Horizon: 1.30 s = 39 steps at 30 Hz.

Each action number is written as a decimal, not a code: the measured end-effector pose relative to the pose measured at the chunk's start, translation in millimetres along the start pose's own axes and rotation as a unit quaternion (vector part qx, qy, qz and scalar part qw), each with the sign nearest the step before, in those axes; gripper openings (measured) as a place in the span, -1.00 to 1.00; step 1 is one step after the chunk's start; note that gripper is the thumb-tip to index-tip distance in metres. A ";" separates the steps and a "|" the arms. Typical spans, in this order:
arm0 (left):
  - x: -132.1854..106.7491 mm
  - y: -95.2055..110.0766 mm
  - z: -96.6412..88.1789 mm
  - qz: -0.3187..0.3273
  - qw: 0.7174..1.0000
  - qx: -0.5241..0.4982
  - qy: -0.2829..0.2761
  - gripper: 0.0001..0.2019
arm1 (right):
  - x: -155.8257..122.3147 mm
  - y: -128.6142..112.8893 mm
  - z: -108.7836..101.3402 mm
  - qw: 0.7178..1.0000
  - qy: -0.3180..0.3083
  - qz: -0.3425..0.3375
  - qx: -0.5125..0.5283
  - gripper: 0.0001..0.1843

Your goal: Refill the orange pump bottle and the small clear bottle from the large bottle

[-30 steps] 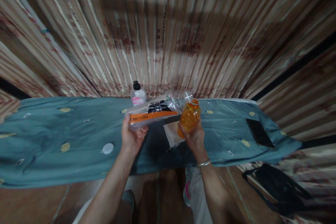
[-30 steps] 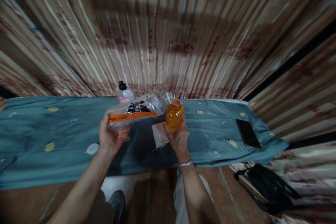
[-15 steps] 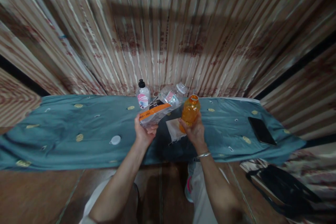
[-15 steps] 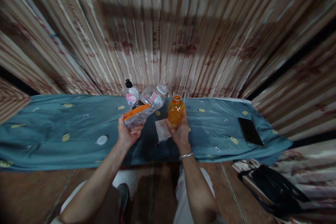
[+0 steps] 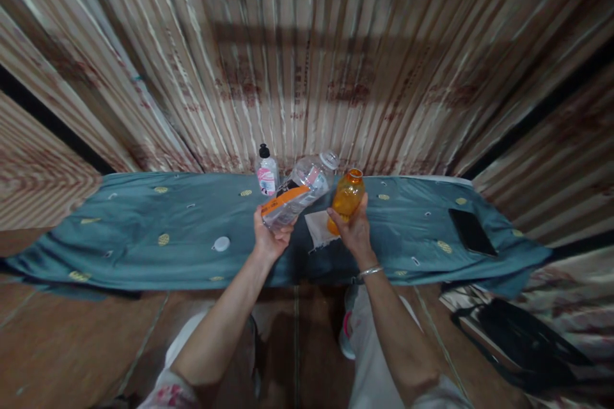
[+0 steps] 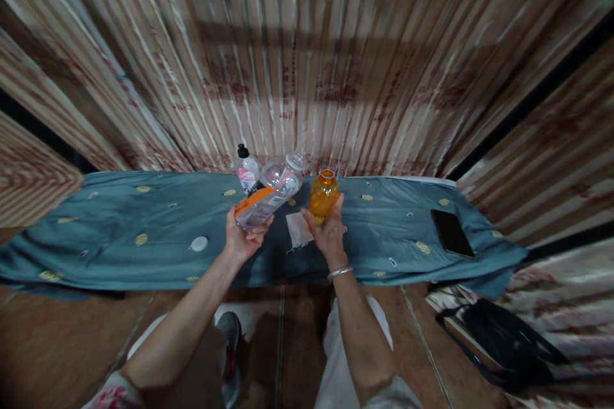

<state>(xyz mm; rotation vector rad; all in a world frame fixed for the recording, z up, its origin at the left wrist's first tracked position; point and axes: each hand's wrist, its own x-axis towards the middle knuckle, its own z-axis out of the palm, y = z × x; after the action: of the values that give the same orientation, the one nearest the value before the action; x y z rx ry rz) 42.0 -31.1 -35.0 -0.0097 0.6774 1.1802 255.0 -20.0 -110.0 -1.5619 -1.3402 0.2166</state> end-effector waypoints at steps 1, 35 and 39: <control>0.7 1.4 -2.0 -0.001 1.000 -0.001 -0.001 -0.39 | 0.9 0.1 -1.1 1.000 0.000 0.001 -0.001 0.31; -2.4 47.9 -66.7 0.046 0.998 -0.034 0.033 -0.51 | -27.5 -153.0 112.8 0.909 -0.173 0.166 0.342 -0.45; 3.4 55.8 -74.9 0.092 0.995 -0.018 0.045 -0.60 | -25.4 -158.8 125.1 0.902 -0.183 0.164 0.356 -0.43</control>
<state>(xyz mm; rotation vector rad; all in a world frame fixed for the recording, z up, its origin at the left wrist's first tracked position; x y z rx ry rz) -40.8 -31.8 -78.1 -0.0313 0.7472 1.3758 59.9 7.2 -58.1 -1.1202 -1.0707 1.1275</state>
